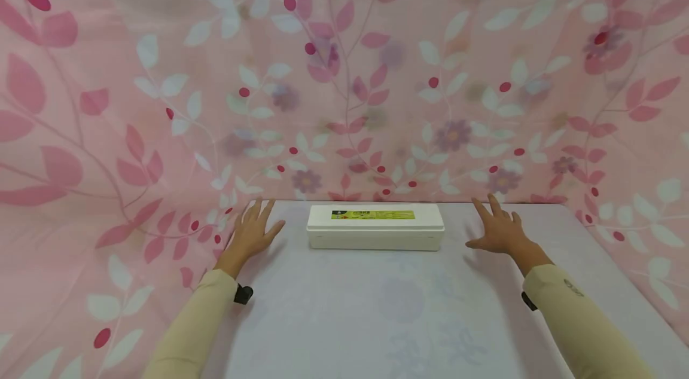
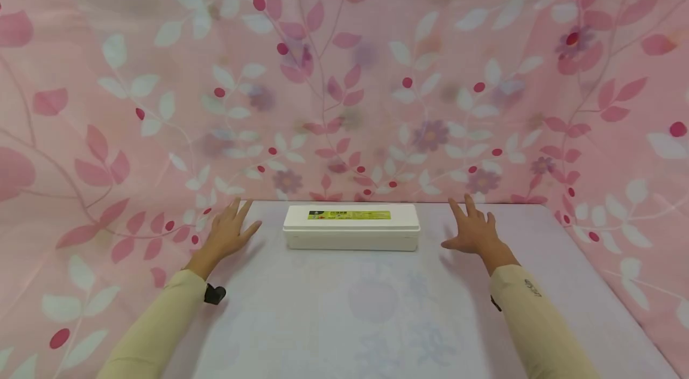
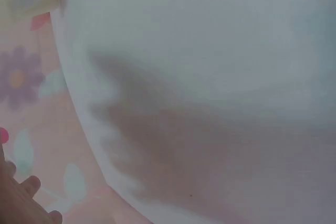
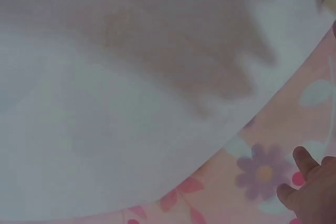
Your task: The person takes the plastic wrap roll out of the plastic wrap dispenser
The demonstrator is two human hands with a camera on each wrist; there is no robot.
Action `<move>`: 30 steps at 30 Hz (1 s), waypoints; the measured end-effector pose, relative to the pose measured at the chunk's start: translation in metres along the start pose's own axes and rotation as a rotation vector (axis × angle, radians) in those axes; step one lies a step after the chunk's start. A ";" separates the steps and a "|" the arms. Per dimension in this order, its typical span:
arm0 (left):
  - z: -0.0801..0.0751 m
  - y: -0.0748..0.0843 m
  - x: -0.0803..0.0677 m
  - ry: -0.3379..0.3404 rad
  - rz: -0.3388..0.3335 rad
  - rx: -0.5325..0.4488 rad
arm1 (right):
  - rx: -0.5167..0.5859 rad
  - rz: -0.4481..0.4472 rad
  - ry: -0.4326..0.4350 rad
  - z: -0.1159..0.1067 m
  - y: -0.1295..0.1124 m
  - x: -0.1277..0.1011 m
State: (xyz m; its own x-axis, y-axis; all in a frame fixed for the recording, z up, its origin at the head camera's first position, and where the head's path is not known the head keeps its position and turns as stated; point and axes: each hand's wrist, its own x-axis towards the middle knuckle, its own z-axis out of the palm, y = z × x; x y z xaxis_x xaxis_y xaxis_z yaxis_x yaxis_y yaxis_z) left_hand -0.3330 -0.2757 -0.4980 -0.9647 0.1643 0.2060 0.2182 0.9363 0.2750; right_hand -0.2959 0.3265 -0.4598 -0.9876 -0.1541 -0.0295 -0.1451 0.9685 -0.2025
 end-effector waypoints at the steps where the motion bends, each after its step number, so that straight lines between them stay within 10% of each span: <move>1: 0.000 0.001 0.002 0.007 0.009 0.003 | 0.001 -0.003 -0.001 0.000 -0.001 0.001; 19: -0.008 0.012 0.013 -0.060 0.024 -0.020 | 0.120 -0.059 -0.024 -0.006 -0.021 0.025; 30: -0.015 0.029 0.017 -0.052 0.154 0.040 | 0.086 -0.062 -0.030 -0.006 -0.041 0.029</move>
State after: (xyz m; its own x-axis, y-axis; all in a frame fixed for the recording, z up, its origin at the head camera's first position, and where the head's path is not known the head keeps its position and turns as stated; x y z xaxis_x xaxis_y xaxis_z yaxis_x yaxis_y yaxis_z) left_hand -0.3407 -0.2506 -0.4728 -0.9268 0.3219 0.1935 0.3592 0.9102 0.2064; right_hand -0.3189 0.2839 -0.4467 -0.9745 -0.2204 -0.0428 -0.1992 0.9367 -0.2879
